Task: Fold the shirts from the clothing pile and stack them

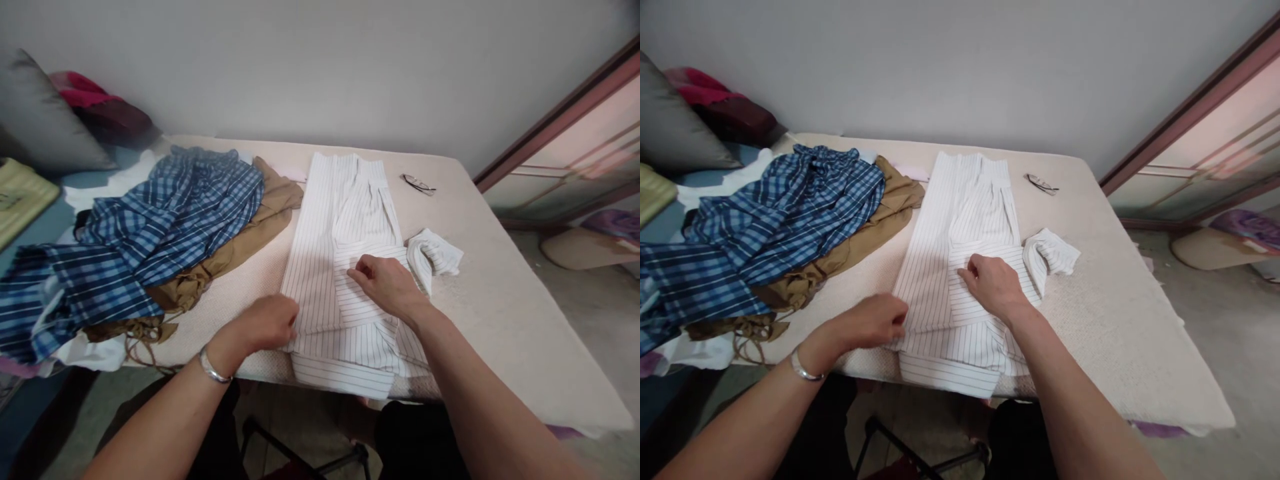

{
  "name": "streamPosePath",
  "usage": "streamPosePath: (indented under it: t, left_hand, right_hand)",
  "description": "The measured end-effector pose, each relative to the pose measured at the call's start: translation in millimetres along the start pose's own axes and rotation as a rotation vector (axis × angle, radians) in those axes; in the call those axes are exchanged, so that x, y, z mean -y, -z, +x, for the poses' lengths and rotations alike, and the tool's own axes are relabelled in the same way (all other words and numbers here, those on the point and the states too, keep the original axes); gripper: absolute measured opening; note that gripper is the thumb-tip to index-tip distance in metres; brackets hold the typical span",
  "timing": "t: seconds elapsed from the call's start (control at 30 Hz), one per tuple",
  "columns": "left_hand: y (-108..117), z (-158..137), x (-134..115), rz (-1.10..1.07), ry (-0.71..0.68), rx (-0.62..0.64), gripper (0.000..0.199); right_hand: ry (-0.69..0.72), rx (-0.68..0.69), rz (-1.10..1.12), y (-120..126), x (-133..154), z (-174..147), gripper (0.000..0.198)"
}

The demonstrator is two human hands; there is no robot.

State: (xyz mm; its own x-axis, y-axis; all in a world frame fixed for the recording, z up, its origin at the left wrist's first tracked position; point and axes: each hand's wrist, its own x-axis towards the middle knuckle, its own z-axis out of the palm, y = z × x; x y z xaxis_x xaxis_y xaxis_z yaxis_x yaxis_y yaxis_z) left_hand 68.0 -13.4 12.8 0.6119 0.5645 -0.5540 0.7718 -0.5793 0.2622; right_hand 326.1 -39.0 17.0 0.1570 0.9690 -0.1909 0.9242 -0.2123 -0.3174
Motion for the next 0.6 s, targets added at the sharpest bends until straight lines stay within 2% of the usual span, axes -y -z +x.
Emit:
streamPosePath:
  t: [0.07,0.13,0.27,0.37,0.43,0.5,0.6]
  left_hand:
    - [-3,-3,-1,0.04,-0.036,0.085,0.014]
    - [-2,-5,-2,0.04,-0.047,0.087,0.015]
    - [0,1,-6,-0.029,-0.042,-0.102,0.022]
    - [-4,12,-15,-0.036,0.088,-0.231,0.025]
    - [-9,17,-19,-0.041,0.166,-0.211,0.029]
    - [-11,17,-22,-0.071,0.186,-0.17,0.03]
    - [-12,12,-23,-0.122,0.178,-0.147,0.034]
  right_hand:
    - [0.035,0.017,-0.007,-4,2,0,0.027]
    - [0.054,0.016,-0.009,-8,2,1,0.027]
    - [0.136,-0.06,0.077,-12,5,5,0.022]
    - [0.268,-0.156,0.188,-21,16,8,0.019]
    - [0.363,-0.199,0.221,-34,29,10,0.031]
    - [0.457,-0.203,0.202,-53,43,11,0.042]
    - [0.553,-0.127,0.097,-85,61,17,0.051]
